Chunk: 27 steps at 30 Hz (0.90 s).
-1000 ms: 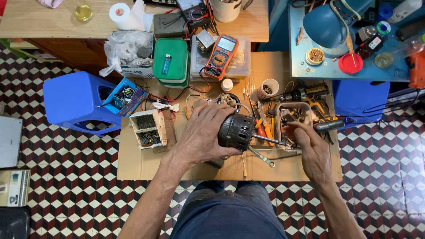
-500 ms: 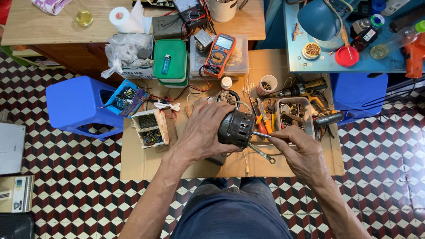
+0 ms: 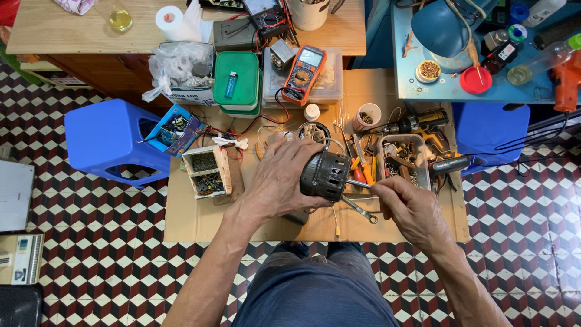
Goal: The person disassembles a small electric motor, removes the rotor, and uses a multimeter to test the electrical connections. They then reassemble the motor and secure it with a screwdriver.
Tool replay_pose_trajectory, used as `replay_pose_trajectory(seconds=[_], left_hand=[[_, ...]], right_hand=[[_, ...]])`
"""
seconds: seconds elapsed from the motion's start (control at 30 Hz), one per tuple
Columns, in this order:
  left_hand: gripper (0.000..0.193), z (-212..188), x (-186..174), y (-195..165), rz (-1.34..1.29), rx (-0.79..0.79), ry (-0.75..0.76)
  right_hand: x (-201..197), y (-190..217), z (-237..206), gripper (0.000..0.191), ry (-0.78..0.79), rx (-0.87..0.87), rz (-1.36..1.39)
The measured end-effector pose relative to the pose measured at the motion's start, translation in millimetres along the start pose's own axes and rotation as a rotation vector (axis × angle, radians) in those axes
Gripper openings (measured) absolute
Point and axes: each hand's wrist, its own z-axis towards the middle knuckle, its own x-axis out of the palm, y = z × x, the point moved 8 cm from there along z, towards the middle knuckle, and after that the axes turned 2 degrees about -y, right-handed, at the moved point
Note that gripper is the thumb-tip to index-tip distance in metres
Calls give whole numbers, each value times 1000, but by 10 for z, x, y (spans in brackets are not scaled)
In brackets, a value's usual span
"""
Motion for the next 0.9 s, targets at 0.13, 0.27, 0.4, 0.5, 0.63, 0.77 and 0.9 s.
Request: replay_pose_trajectory(seconds=[0.13, 0.27, 0.4, 0.5, 0.63, 0.77, 0.9], left_hand=[[99, -9, 0, -5, 6, 7, -11], [99, -11, 5, -10, 0, 9, 4], [99, 1, 0, -3, -5, -1, 14], [99, 8, -2, 2, -18, -1, 16], [99, 6, -11, 12, -24, 6, 10], [99, 8, -20, 21, -21, 18, -3], [99, 11, -18, 23, -11, 21, -7]], right_hand=[[70, -180, 21, 57, 51, 175, 60], [119, -241, -2, 57, 81, 279, 235], [58, -84, -2, 41, 42, 86, 89], [11, 15, -34, 19, -30, -44, 46], [21, 71, -59, 16, -74, -140, 36], [45, -4, -27, 20, -63, -69, 56], [123, -335, -25, 64, 21, 345, 130]])
